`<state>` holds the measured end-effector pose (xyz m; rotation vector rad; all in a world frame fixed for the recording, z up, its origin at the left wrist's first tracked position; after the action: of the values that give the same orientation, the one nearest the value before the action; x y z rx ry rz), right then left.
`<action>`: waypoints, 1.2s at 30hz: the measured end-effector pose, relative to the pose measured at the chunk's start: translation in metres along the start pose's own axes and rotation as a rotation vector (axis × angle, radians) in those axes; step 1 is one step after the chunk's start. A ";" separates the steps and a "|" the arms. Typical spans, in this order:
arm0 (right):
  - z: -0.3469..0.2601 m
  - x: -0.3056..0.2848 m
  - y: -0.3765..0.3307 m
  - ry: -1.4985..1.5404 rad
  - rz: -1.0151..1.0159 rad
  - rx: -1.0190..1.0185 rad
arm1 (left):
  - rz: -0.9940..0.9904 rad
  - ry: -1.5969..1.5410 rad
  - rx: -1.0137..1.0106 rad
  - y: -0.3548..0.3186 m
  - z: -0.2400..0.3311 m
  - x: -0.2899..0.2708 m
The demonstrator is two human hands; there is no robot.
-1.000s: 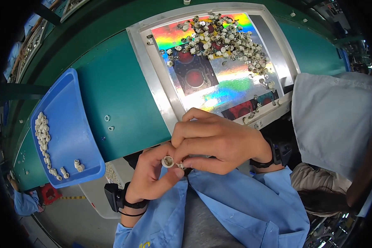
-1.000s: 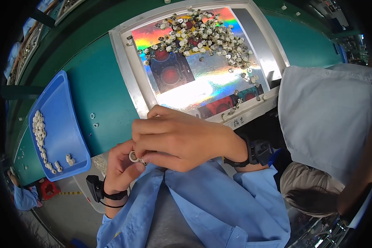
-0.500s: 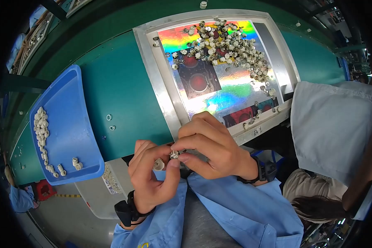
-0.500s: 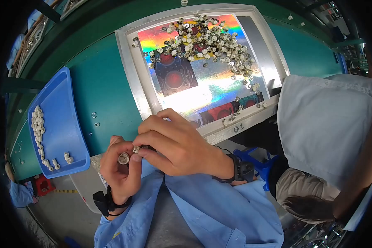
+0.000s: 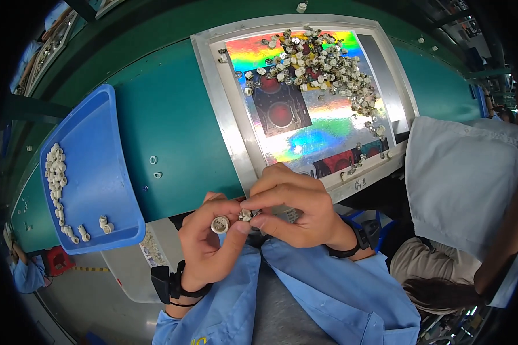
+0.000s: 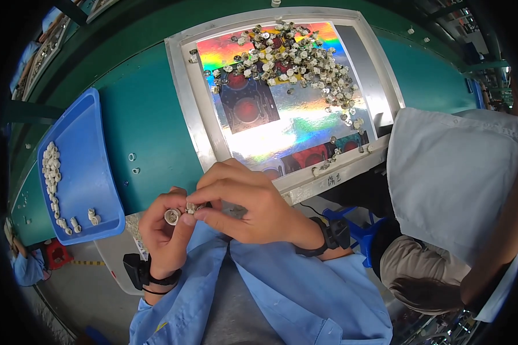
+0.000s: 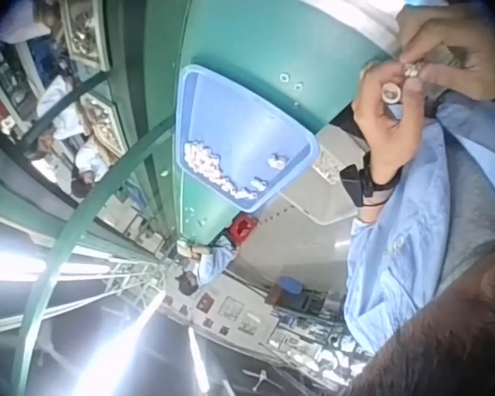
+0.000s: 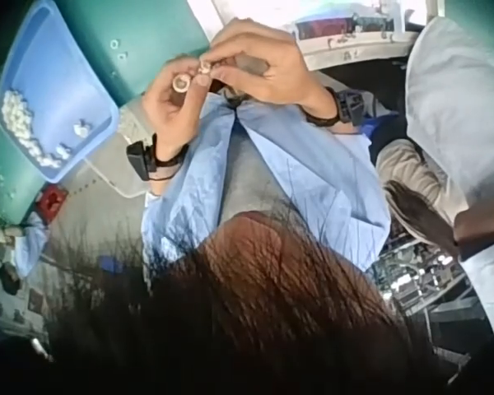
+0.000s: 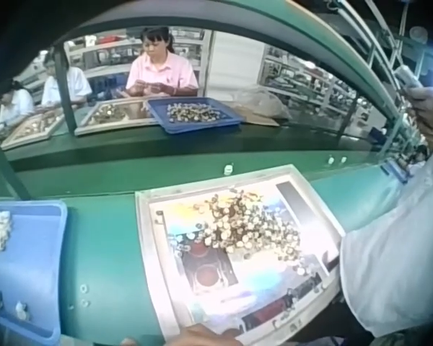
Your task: The person picks up a white plastic housing and a metal component by hand, fits the metal component into the housing, and places the assembled unit into a blue tray.
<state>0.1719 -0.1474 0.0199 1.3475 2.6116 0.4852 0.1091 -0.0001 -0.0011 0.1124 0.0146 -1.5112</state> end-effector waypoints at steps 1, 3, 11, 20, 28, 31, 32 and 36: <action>-0.002 -0.001 0.000 -0.057 0.016 -0.037 | 0.005 -0.007 -0.010 0.000 -0.001 0.000; -0.005 -0.002 0.001 -0.113 0.030 -0.076 | 0.015 -0.019 -0.031 0.000 -0.002 -0.001; -0.015 -0.004 0.006 -0.172 0.002 -0.112 | -0.025 0.091 0.065 0.002 0.004 0.000; -0.011 -0.004 0.003 -0.205 -0.039 -0.066 | -0.053 0.039 -0.073 0.000 -0.003 0.003; -0.023 -0.008 0.012 -0.360 -0.040 -0.223 | -0.028 -0.379 -0.151 -0.008 -0.014 0.002; -0.025 -0.005 0.014 -0.407 -0.093 -0.268 | -0.085 -0.041 0.036 -0.001 0.002 -0.004; -0.024 -0.006 0.014 -0.370 -0.068 -0.240 | -0.082 -0.040 0.039 -0.001 0.002 -0.005; -0.019 0.003 0.010 -0.256 0.007 -0.168 | 0.013 0.232 0.277 -0.006 0.015 -0.011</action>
<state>0.1725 -0.1435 0.0417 1.2726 2.3074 0.4857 0.1020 0.0097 0.0144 0.5088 -0.0099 -1.4742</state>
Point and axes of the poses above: each hand's wrist, its own y-axis towards the middle knuckle, its own x-axis out of the palm, z = x × y, the point moved 7 cm from there along y, towards the middle knuckle, and after that the axes turned 7 degrees about y, right-handed, at the moved point
